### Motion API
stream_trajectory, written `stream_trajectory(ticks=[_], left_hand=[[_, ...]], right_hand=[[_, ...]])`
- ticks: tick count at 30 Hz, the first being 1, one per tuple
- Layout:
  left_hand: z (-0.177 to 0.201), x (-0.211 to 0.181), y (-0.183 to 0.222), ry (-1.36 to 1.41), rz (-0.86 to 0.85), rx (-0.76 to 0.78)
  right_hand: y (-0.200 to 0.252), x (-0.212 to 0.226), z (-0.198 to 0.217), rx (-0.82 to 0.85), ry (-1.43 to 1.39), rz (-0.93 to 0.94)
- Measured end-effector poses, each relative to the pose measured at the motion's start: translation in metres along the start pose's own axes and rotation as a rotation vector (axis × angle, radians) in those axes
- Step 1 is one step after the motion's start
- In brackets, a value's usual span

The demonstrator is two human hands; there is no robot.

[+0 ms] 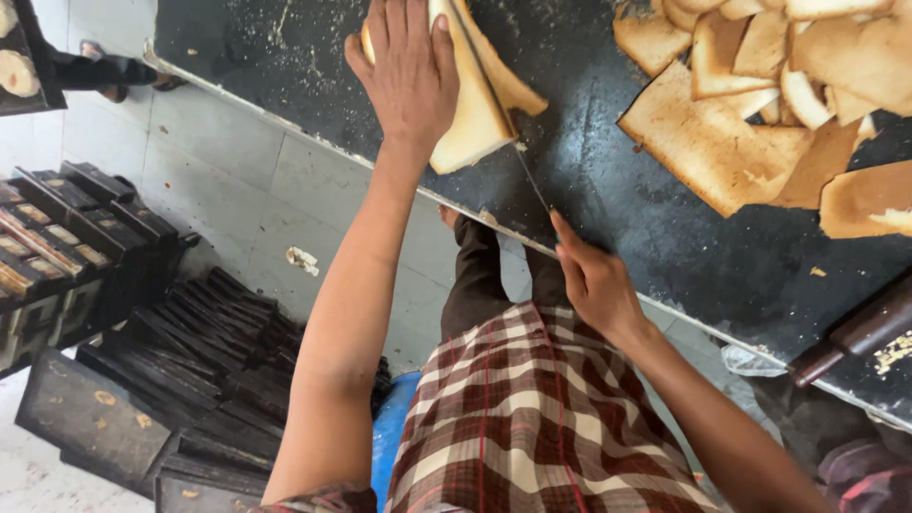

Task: The person slices the crusts off multiple loaves of bread using a long knife, handling each loaf one at a time on a work table.

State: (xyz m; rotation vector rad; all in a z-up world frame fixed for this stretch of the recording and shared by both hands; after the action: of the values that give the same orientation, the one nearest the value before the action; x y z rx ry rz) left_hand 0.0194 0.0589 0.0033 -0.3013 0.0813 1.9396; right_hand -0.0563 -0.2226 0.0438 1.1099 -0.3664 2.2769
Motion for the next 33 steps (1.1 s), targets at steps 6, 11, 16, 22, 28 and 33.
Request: stream_trajectory(ticks=[6, 11, 16, 22, 28, 33], left_hand=[[-0.005, -0.004, -0.004, -0.020, -0.005, -0.031], [-0.002, -0.006, -0.002, -0.003, 0.018, 0.015], [0.001, -0.006, 0.001, 0.023, -0.018, 0.025], [0.000, -0.007, -0.004, 0.012, -0.019, 0.041], [0.003, -0.002, 0.001, 0.066, -0.027, 0.064], [-0.012, 0.016, 0.003, 0.149, -0.007, 0.071]], right_hand=[[-0.023, -0.041, -0.027, 0.434, 0.013, -0.737], [0.023, 0.007, -0.010, -0.058, -0.006, -0.078], [0.010, -0.035, -0.038, 0.143, -0.189, -0.425], [0.083, -0.028, -0.048, 0.117, -0.138, -0.491], [0.096, -0.015, -0.066, 0.004, -0.152, -0.420], [0.091, -0.027, -0.058, 0.077, 0.006, -0.660]])
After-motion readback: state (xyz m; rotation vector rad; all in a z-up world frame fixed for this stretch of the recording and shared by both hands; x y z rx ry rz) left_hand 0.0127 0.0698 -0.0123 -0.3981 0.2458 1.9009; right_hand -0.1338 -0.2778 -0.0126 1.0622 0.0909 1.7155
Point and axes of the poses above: each hand's wrist, its own y-axis away from the middle knuckle, its own z-axis out of the back of the hand, x = y × z, the point moved 6 cm from there along -y, towards the middle knuckle, and after that the axes turned 13 degrees about x, right-handed, at the moved point
